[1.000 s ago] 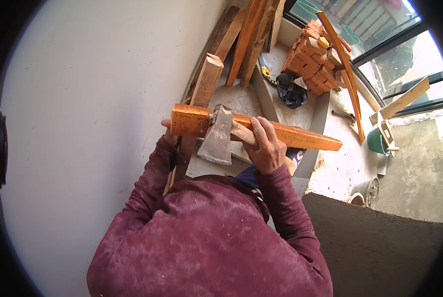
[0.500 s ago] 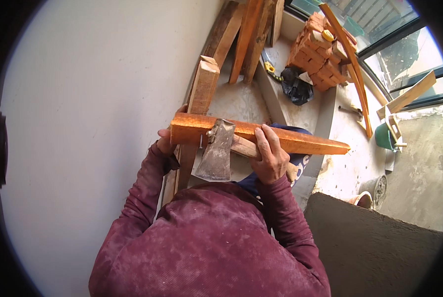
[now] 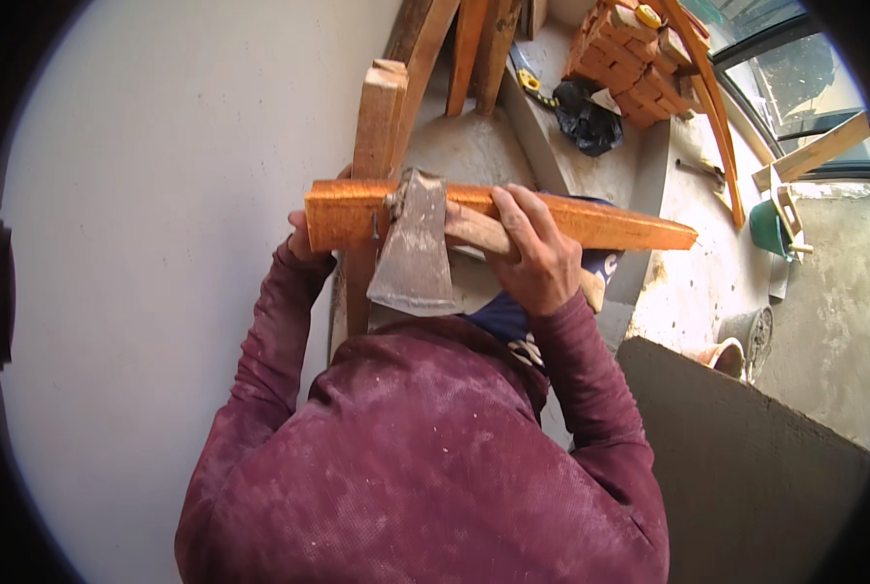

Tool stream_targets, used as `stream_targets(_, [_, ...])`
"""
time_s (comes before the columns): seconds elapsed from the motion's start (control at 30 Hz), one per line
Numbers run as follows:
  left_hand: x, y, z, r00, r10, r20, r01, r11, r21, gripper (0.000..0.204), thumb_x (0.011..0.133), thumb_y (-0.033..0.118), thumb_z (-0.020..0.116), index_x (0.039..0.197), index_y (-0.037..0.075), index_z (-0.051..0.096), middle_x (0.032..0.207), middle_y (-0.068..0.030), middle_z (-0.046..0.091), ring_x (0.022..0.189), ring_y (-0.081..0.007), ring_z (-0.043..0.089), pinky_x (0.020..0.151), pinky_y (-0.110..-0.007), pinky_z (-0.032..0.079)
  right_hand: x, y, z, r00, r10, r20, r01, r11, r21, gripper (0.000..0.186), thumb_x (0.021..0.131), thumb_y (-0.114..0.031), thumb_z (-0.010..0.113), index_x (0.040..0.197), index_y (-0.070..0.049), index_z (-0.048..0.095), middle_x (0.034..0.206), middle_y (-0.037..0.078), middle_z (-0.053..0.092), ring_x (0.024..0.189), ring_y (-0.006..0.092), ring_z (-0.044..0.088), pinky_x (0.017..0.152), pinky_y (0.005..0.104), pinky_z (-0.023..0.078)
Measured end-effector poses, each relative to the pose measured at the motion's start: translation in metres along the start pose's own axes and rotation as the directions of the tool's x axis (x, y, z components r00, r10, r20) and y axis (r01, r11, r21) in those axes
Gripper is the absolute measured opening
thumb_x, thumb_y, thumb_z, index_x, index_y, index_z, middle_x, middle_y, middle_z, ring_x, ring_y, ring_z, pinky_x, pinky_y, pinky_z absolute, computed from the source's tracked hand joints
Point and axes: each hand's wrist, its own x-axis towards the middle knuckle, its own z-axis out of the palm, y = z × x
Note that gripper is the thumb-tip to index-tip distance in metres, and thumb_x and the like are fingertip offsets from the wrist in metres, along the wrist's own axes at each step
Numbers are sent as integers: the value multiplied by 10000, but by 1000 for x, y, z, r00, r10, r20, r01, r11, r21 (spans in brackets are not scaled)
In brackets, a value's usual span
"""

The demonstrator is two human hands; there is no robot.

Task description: The person measures a wooden board on a staircase, then positions and secures it to a concrete wall by hammering nails with a hand axe.

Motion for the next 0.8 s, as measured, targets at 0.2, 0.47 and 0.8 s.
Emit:
stream_targets(0.2, [-4,-1,0,994,100,-40,-92,980,176,1234,687,887,389,1522,60,13,1519,-137,254,1401,-240,258,1144,-385,222,-9,-7,9,997,43,-58,-46,998,-46,668,585,-71,783,1223,-98,591,1177,104,607,983,276,652,766,342,559])
stream_targets(0.47, [-6,-14,-29,999,-20,48,19,1000,14,1238,677,848,519,1519,50,87,1488,-100,316,1365,-217,306,1125,-372,255,-2,-10,18,982,-52,-179,38,996,-81,578,635,-93,775,1186,-76,598,1150,119,620,962,290,659,753,337,562])
stream_targets(0.8, [-4,-3,-1,987,146,-65,-135,979,151,1302,663,916,390,1505,-7,21,1554,-169,153,1430,-258,186,1154,-405,190,-15,-10,20,995,-1,-104,-7,997,-75,671,555,28,656,1214,-77,584,1204,126,585,1023,285,639,796,343,556])
